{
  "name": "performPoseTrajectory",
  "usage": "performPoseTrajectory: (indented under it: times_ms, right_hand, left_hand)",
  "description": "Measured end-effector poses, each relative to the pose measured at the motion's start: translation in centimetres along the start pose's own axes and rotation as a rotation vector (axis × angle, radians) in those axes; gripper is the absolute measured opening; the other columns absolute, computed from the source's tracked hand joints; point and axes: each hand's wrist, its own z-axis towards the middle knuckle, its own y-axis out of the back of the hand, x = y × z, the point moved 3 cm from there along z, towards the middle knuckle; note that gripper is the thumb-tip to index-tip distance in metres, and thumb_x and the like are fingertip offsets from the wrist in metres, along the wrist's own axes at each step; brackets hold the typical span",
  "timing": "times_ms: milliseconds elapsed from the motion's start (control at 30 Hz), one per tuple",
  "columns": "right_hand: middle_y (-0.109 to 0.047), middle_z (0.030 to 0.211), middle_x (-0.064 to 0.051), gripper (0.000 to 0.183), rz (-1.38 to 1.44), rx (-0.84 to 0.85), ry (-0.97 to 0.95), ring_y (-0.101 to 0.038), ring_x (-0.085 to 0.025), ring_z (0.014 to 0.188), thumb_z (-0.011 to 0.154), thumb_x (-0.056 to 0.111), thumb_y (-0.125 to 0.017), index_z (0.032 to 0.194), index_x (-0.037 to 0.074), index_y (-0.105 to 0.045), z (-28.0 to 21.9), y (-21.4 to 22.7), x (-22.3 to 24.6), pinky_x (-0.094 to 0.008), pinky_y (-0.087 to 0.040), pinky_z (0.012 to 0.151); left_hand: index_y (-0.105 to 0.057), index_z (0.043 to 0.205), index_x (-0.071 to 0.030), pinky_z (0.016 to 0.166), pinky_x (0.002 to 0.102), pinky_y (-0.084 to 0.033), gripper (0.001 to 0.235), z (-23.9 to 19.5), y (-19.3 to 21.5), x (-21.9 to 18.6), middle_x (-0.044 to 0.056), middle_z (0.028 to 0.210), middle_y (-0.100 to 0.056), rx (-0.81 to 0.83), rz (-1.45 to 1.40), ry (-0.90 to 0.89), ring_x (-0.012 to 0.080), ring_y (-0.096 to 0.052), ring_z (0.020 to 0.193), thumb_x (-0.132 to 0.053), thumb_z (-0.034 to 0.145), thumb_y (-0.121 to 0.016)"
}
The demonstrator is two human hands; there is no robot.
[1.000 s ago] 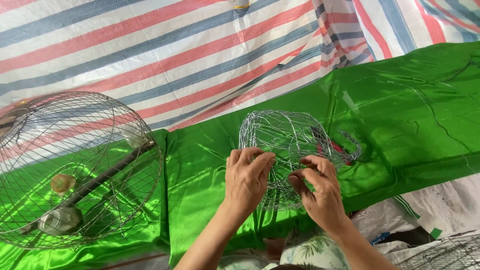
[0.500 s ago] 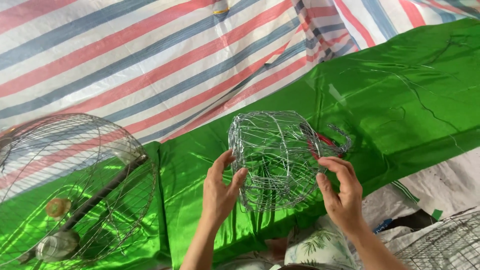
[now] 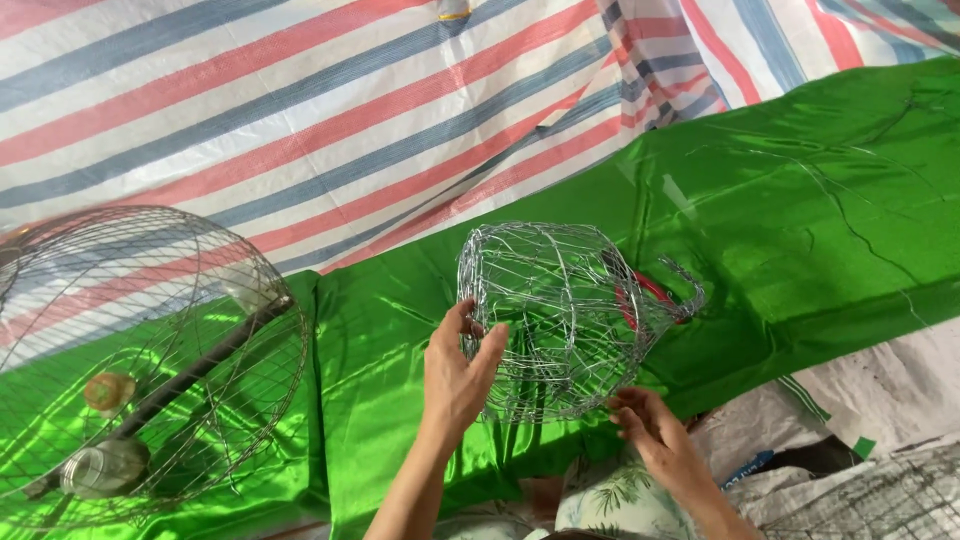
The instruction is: Finishing the construction of a wire birdcage by weaving and twisting the top wires into a hook shape.
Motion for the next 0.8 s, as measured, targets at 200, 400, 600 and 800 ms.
performPoseTrajectory:
  times_ms: [200,400,600,800]
  right_hand:
    - [-0.060,0.133,-0.026,0.040,0.688,-0.138,-0.371,-0.059,-0.044,0.125,0.109,0.016,-0.041,0.139,-0.004,-0.056,-1.0,-1.8,2.1,-0.059,-0.053,0.100]
    - [-0.069,0.138,-0.020,0.037,0.416,-0.118,-0.021,-0.065,-0.036,0.125,0.097,0.021,-0.052,0.120,-0.004,-0.068,-1.0,-2.2,3.0,-0.054,-0.056,0.094]
    - [-0.046,0.159,-0.026,0.031,0.066,0.064,0.528,-0.048,-0.036,0.148,0.095,0.020,-0.057,0.121,0.003,-0.059,0.6,-4.0,11.7,-0.054,-0.045,0.117]
    - [-0.052,0.155,-0.015,0.055,-0.355,-0.003,0.623,-0.062,-0.029,0.120,0.092,0.035,-0.060,0.137,0.003,-0.057,3.9,-7.3,18.3,-0.040,-0.055,0.099]
  left_hand:
    - [-0.057,0.136,-0.003,0.071,0.037,-0.059,0.068,-1.4,0.1,1.7,0.010,0.104,-0.072,-0.083,-0.057,-0.068,0.0203,-0.069,0.089,-0.047,0.085,-0.062]
    - [-0.057,0.122,0.005,0.052,0.027,-0.045,0.040,-3.6,3.0,5.4,0.008,0.091,-0.058,-0.111,-0.702,-0.201,0.0144,-0.055,0.069,-0.012,0.089,-0.071]
    - [-0.061,0.113,-0.005,0.096,0.050,-0.060,0.041,-3.7,3.0,12.8,0.007,0.103,-0.064,-0.336,-0.954,-0.153,0.0183,-0.062,0.090,-0.023,0.082,-0.081]
    - [-0.060,0.123,0.000,0.084,0.040,-0.055,0.039,-3.5,1.0,16.2,0.016,0.110,-0.065,-0.497,-1.239,0.023,0.0267,-0.062,0.096,-0.006,0.085,-0.070]
